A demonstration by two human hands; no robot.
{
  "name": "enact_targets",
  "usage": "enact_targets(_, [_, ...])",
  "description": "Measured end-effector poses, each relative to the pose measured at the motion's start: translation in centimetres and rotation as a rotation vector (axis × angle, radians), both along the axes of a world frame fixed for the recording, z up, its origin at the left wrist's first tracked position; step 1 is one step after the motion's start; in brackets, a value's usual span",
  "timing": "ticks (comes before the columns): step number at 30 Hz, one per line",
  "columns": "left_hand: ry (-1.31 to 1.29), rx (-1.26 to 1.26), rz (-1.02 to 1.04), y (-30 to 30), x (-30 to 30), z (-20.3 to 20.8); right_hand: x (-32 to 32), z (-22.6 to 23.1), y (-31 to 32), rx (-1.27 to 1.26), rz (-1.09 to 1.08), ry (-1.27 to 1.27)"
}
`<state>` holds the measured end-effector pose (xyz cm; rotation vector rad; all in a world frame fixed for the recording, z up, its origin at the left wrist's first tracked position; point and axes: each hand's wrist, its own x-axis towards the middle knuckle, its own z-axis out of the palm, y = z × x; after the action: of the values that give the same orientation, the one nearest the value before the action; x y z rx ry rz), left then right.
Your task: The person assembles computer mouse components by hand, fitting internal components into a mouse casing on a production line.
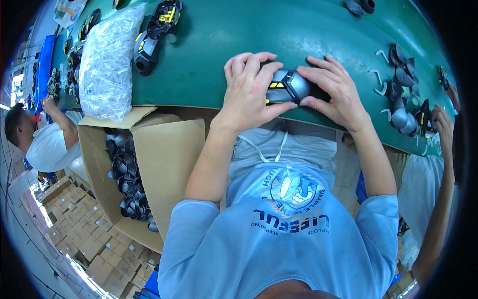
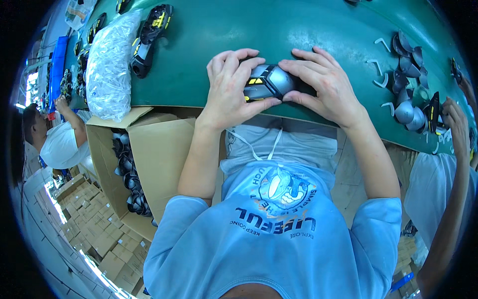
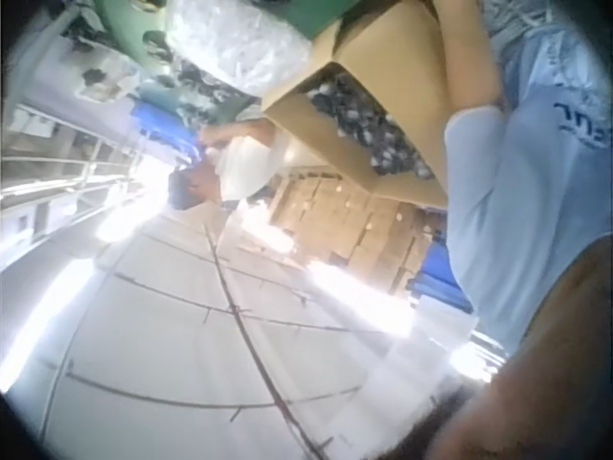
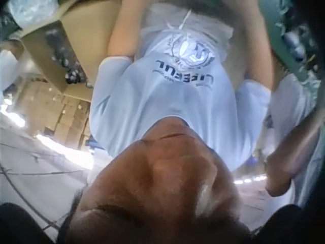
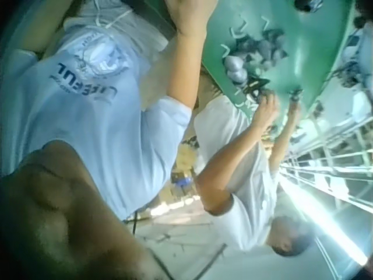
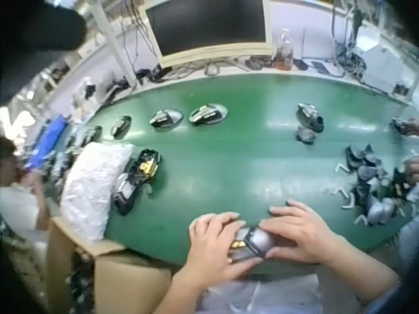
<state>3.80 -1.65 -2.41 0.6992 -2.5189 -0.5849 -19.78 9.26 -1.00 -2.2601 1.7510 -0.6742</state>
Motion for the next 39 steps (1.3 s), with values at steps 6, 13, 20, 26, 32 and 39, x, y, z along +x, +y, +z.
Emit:
enact_targets(6, [0.006,-0.011,0.003,-0.1,-0.1,0.0,0.6,-0.2,-0.7,-0.023,0.027,-0.124])
enact_targets(13, [0.078,-0.029,-0.063,-0.3,-0.2,-0.5,-0.2,0.1,-0.7,-0.026,0.092,-0.110])
enact_targets(20, [0.033,-0.090,-0.074,0.1,-0.1,0.6,0.6,0.0,0.7,-0.028,0.033,-0.064])
enact_targets(26, [0.221,-0.124,-0.197,1.8,-1.5,1.1,2.6,-0.3,1.0,-0.027,-0.189,-0.703])
enact_targets(32, [0.637,0.374,-0.165,3.4,-2.6,3.3,4.2,-0.7,1.1,-0.302,-0.299,-1.015])
enact_targets(39, [0.496,-0.022,-0.174,4.2,-4.0,3.2,4.7,0.2,0.1,-0.283,-0.336,-1.228])
